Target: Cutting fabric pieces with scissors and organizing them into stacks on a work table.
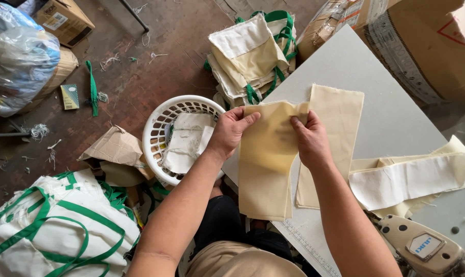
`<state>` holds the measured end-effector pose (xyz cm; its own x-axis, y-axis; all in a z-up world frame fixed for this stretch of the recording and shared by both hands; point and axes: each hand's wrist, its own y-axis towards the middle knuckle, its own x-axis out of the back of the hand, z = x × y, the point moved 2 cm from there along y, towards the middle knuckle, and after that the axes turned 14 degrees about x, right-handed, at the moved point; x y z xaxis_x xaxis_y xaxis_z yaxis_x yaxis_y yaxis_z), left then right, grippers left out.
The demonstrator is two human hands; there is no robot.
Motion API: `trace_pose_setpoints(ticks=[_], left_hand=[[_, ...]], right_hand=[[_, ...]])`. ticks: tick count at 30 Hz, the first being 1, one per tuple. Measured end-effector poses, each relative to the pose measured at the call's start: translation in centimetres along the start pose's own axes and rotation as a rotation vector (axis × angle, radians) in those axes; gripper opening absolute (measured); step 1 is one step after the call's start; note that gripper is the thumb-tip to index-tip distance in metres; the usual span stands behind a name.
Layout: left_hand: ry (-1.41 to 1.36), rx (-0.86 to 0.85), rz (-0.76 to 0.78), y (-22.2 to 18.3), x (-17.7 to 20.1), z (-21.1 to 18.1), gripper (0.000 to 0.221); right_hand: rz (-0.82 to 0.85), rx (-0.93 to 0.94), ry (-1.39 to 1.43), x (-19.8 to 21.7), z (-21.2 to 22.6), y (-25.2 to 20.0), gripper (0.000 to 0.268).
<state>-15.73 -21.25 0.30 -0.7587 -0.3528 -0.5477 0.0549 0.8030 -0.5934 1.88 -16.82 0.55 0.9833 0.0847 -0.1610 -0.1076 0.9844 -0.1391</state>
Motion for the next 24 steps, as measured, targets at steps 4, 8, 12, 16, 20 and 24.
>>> trace_pose_setpoints(ticks=[4, 8, 12, 16, 20, 24], left_hand=[[0.029, -0.03, -0.022, 0.3, 0.1, -0.1, 0.012], [0.025, -0.032, -0.04, 0.7, 0.2, -0.1, 0.011], [0.027, -0.035, -0.042, 0.9, 0.2, -0.1, 0.01], [0.045, -0.044, -0.036, -1.1, -1.4, -1.3, 0.007], [0.178, 0.01, -0.004, -8.4, -5.3, -4.5, 0.006], [0.197, 0.016, 0.082, -15.8, -9.9, -6.9, 0.009]], right_hand=[[-0.016, -0.01, -0.025, 0.3, -0.3, 0.1, 0.012], [-0.018, -0.017, -0.04, 0.0, 0.0, 0.1, 0.014], [-0.027, -0.019, -0.04, 0.4, -0.5, 0.3, 0.013], [0.046, 0.023, 0.041, 1.4, -1.2, 0.4, 0.023], [0.519, 0.008, 0.183, -0.4, 4.5, -1.8, 0.099], [0.8, -0.101, 0.399, -1.1, 7.7, -3.9, 0.125]])
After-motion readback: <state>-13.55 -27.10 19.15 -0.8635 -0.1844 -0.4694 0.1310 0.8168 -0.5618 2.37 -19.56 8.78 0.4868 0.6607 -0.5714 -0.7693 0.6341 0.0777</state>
